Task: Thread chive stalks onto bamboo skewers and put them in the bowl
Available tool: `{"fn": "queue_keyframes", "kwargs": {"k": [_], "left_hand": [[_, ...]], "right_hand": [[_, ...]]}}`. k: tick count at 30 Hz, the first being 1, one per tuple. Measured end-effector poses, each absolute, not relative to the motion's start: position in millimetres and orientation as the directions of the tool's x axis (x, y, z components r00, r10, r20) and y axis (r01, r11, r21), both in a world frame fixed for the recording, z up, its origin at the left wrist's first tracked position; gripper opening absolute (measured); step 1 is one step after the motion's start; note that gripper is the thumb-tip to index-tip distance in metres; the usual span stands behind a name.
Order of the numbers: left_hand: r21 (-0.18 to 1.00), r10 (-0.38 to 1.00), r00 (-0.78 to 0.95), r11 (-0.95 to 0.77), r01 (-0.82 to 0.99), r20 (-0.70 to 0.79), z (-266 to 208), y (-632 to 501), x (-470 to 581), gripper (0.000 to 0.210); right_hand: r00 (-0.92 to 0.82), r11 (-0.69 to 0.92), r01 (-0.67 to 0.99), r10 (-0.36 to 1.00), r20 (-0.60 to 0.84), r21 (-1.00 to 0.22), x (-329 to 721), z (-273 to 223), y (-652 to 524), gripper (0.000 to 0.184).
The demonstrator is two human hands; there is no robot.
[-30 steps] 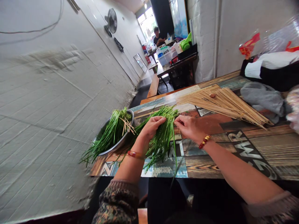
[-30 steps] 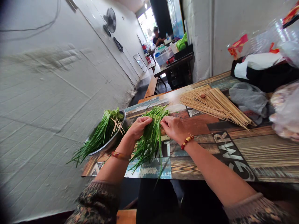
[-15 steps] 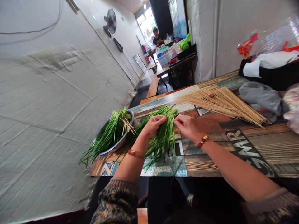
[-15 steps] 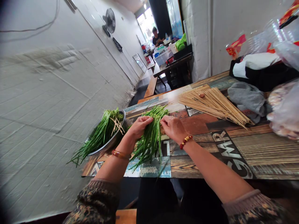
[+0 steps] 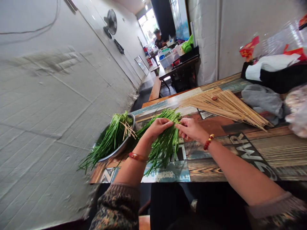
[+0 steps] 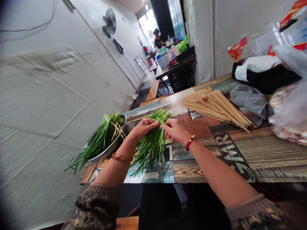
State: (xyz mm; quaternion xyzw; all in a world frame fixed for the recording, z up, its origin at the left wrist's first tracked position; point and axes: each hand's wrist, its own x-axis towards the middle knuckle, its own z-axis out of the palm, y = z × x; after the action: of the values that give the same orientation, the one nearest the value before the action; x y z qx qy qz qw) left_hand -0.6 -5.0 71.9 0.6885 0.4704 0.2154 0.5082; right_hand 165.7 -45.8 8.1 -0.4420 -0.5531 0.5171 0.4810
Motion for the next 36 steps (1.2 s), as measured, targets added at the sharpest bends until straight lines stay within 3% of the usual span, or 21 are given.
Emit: {"fn": "queue_keyframes", "kwargs": {"k": [5,11,15,24,30,33,36], "left_hand": [[0.892,0.86,0.464,-0.024,0.452,-0.212,78,-1,3,0.04],[0.904,0.773,0.571,0.009,0.427,-0.277,69,14,-13,0.035],[0.888,0.76,0.563,0.041,0.457,-0.325,59,20,-27,0.032],[0.874,0.717,0.614,-0.016,0.486,-0.329,57,21,-33,0.031],[0.753,0.614,0.712,-0.274,0.598,-0.341,59,26,-19,0.036],[0.65,0.684,0.678,-0.391,0.652,-0.269,57,29,-19,0.034],[0.622,0.826,0.557,-0.392,0.678,-0.087,49,29,-24,0.033]], "right_hand": [[-0.068,0.041,-0.1,0.997,0.048,-0.994,154,4,-49,0.028],[-0.051,-0.062,-0.323,0.998,-0.048,-0.945,145,-1,-49,0.032],[-0.045,-0.081,-0.364,0.997,-0.07,-0.928,145,-7,-46,0.034],[-0.029,-0.033,-0.251,0.999,-0.026,-0.968,151,-13,-40,0.037],[0.037,-0.005,-0.2,0.999,-0.013,-0.98,146,-21,-38,0.029],[0.052,-0.031,-0.108,0.998,-0.036,-0.994,142,-30,-37,0.027],[0.038,-0.051,0.076,0.998,-0.048,-0.996,141,-33,-37,0.022]]}}
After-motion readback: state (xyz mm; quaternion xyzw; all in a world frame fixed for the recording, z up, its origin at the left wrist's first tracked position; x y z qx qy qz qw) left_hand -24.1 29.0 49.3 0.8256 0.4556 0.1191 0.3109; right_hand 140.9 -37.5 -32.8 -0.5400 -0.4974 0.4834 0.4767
